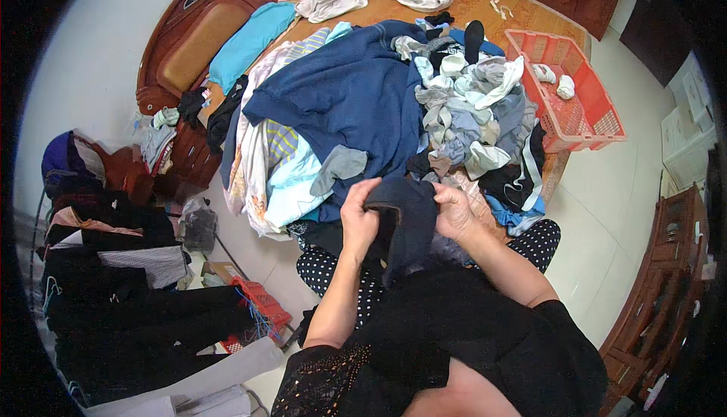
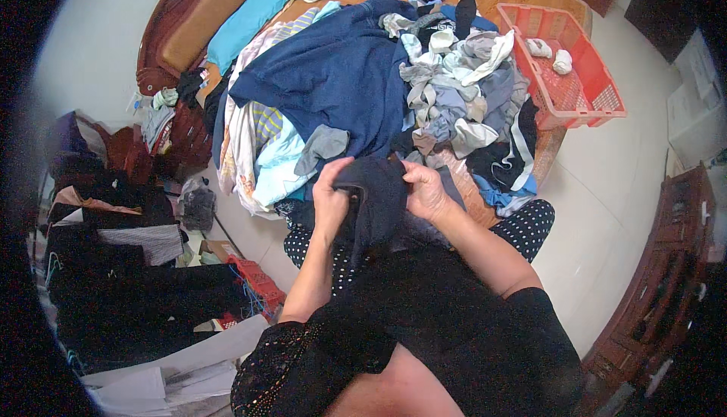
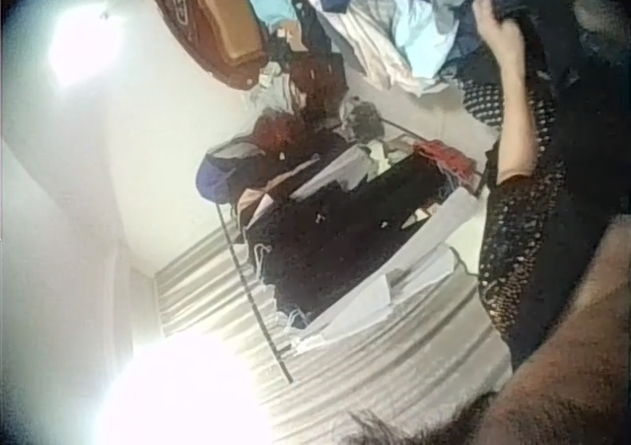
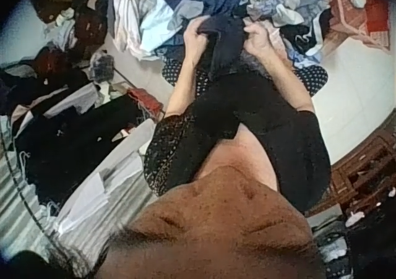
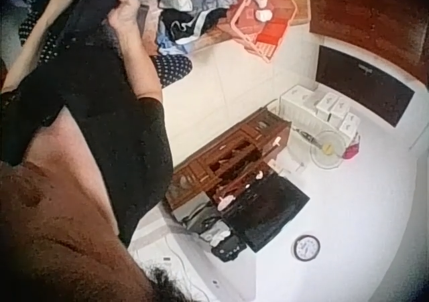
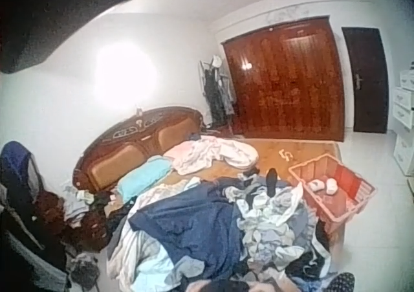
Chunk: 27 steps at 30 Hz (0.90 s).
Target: Sorting and folding a pile of laundry on a bed.
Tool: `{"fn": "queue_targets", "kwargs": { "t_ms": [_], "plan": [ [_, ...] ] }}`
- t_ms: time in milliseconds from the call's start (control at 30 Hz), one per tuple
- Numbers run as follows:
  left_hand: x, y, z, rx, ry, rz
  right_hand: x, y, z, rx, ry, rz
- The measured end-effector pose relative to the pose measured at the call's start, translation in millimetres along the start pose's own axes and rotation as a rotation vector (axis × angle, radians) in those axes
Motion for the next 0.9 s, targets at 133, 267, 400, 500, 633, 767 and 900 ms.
{"fn": "queue_targets", "kwargs": {
  "t_ms": [133, 267, 400, 500, 633, 767, 900],
  "plan": [
    [1, 5, 7, -0.055, 0.179, -0.233, -1, -9, 0, -0.14, 0.015, -0.087],
    [-28, 10, 17, -0.138, -0.192, -0.1, 1, -10, -2, -0.111, -0.131, 0.06],
    [-21, 6, 17, -0.175, -0.215, -0.069, -6, -17, -1, -0.125, -0.123, 0.051],
    [-5, 3, 14, -0.227, -0.122, -0.319, -7, -11, -3, -0.162, 0.1, -0.096],
    [26, 9, 2, -0.336, 0.266, -0.081, -11, -7, -8, -0.217, 0.091, -0.081],
    [35, -5, -19, -0.184, 0.649, -0.488, -15, -13, -9, -0.263, 0.051, -0.157],
    [59, 0, -35, -0.135, 0.725, -0.357, -21, -16, -9, -0.145, 0.065, -0.157]
  ]
}}
Point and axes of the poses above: each hand's wrist, its own z-axis towards the middle knuckle, its own y-axis out of the back of the hand, x = y × z, the point moved 3 cm from there along z, towards the middle knuckle, and after that the axes turned 5 degrees about -x, right-handed, at the moved point
